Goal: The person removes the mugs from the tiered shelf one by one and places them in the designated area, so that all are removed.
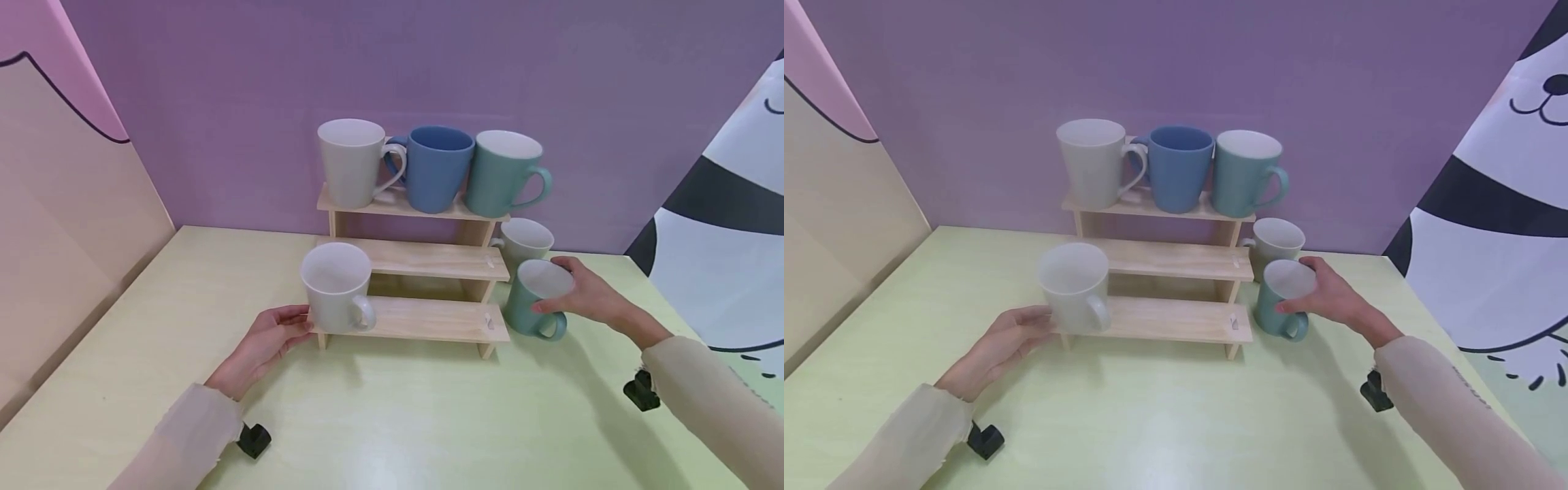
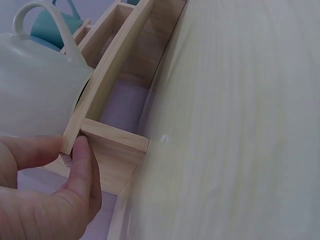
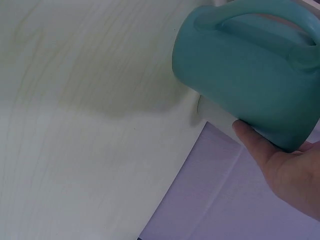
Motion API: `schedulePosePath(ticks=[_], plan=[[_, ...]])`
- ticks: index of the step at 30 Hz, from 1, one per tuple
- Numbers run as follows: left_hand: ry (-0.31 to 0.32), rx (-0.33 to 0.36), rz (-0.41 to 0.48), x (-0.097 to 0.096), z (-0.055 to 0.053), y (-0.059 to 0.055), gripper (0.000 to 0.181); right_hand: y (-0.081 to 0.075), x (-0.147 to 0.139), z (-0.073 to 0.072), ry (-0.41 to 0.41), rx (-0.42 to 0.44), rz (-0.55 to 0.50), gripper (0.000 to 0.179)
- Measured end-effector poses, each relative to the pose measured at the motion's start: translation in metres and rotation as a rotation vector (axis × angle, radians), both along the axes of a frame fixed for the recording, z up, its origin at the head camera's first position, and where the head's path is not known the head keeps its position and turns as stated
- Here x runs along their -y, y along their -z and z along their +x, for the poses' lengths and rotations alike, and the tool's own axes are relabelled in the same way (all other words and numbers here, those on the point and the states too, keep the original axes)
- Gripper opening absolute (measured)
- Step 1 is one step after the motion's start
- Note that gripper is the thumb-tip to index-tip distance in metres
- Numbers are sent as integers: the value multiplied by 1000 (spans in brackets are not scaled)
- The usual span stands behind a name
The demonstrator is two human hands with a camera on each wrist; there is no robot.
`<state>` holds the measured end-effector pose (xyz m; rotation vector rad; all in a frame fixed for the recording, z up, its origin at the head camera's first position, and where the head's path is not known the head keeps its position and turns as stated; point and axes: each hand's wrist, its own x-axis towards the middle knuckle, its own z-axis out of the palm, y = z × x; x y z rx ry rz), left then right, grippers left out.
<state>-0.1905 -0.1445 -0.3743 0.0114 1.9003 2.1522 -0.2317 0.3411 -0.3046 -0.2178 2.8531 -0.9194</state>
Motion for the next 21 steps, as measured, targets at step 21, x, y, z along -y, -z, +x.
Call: schedulePosePath(ticks=[21], plan=[[18,5,12,1,0,0,50,-7,-1,-2,-29,17,27,98]])
